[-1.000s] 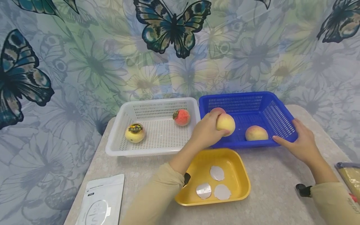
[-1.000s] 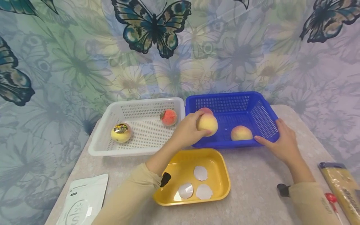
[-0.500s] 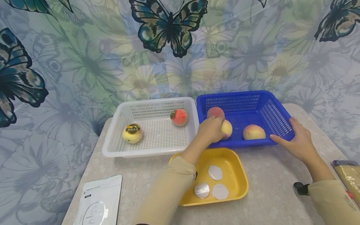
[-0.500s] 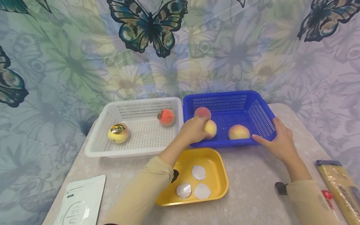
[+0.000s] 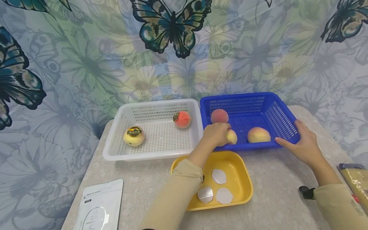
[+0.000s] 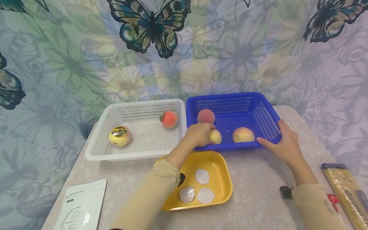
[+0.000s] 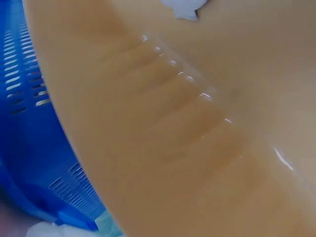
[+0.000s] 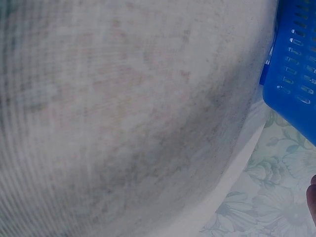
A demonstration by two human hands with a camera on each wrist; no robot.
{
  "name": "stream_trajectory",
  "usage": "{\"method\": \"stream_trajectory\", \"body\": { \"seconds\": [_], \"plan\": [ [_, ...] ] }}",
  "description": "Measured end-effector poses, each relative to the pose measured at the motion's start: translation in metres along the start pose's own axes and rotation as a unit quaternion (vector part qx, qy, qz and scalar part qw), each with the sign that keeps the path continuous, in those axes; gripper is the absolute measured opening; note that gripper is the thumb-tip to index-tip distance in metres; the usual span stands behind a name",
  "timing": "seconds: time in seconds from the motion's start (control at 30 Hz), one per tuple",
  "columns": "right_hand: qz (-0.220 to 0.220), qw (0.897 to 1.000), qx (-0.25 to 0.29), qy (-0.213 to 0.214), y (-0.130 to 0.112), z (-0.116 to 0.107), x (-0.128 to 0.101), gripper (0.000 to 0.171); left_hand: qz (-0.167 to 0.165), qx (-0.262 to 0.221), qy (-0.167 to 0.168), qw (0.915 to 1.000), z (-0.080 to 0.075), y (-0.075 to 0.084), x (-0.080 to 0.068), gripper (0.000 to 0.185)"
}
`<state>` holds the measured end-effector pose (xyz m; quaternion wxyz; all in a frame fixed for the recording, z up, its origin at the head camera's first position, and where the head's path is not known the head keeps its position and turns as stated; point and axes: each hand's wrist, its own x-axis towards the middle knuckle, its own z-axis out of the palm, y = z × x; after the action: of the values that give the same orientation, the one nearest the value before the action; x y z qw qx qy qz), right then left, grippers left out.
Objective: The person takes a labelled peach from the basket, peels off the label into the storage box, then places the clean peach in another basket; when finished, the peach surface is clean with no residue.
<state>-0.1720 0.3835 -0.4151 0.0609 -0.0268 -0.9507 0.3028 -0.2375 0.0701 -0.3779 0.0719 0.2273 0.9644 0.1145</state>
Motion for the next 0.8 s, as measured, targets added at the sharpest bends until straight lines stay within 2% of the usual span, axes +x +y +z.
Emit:
{"method": "stream_trajectory", "body": {
  "seconds": [0.13, 0.2, 0.3, 0.43, 0.6, 0.7, 0.8],
  "plan": [
    [0.0, 1.0, 0.001, -0.003, 0.0, 0.001, 0.0, 0.107, 0.018, -0.095, 0.016, 0.9952, -0.013, -0.006, -0.009, 0.06],
    [0.002, 1.0, 0.003, -0.003, 0.0, 0.001, 0.0, 0.106, 0.03, -0.128, 0.036, 0.9907, -0.023, -0.009, -0.018, 0.058],
    [0.005, 1.0, 0.003, -0.003, 0.0, 0.001, 0.0, 0.106, 0.046, -0.168, 0.074, 0.982, -0.042, -0.015, -0.038, 0.057],
    [0.005, 1.0, 0.0, 0.0, 0.0, 0.0, 0.001, 0.106, 0.055, -0.209, 0.118, 0.9693, -0.061, -0.031, -0.074, 0.057],
    [0.013, 1.0, -0.005, -0.007, 0.0, -0.001, -0.001, 0.106, 0.015, -0.236, 0.179, 0.955, -0.069, -0.064, -0.114, 0.057],
    [0.015, 1.0, -0.006, -0.009, -0.001, -0.001, -0.002, 0.106, -0.029, -0.247, 0.209, 0.9457, -0.065, -0.093, -0.135, 0.062],
    [0.011, 1.0, -0.004, -0.008, -0.002, -0.001, -0.002, 0.106, -0.084, -0.245, 0.226, 0.9392, -0.057, -0.125, -0.153, 0.071]
  ]
}}
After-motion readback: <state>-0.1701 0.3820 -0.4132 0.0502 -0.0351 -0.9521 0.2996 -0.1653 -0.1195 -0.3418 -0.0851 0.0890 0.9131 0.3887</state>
